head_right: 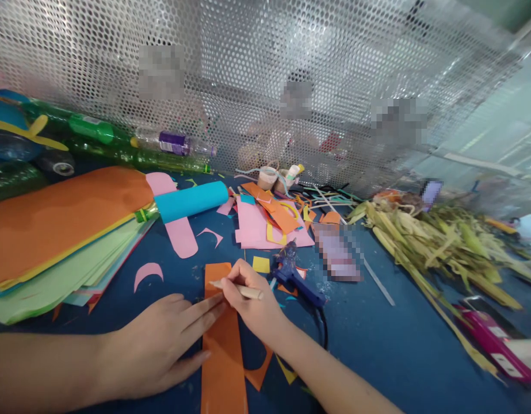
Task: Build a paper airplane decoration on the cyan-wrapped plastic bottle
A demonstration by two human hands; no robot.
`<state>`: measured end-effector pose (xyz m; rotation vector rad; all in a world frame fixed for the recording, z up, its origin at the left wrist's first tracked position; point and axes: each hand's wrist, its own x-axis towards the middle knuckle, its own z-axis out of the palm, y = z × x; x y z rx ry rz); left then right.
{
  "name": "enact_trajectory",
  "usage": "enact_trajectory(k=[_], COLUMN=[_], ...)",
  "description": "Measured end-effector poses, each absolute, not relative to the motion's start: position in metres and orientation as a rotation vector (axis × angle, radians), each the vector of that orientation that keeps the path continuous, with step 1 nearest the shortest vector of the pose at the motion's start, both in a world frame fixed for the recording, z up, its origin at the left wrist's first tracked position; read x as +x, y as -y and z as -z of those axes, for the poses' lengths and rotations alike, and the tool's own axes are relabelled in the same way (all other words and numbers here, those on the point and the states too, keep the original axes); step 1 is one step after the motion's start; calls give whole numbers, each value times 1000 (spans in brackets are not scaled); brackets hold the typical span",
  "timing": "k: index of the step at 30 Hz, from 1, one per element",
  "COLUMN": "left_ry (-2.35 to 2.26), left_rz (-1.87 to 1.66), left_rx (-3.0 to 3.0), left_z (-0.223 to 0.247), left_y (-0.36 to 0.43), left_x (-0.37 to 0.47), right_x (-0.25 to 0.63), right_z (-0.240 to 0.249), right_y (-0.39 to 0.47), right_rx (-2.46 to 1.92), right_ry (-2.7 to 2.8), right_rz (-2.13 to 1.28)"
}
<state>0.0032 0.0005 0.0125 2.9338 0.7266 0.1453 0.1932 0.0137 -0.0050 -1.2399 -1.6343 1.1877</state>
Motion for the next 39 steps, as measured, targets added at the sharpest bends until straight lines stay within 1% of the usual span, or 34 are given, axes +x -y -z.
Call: enact_trajectory(k=[12,22,39], left_ry=[-729,-744,-732], left_rz=[-188,-161,-177], left_rx=[2962,2947,2966], left_z=[-10,-11,-11], left_y=[0,1,1], left_x=[2,2,2], right_x=[194,187,186], right_z=[6,-6,-8], right_y=[-13,-8,-8], right_rx=[-1244,-1362,-1477], right_ry=[1702,1849,1968], right_rz=[-1200,-994,-599])
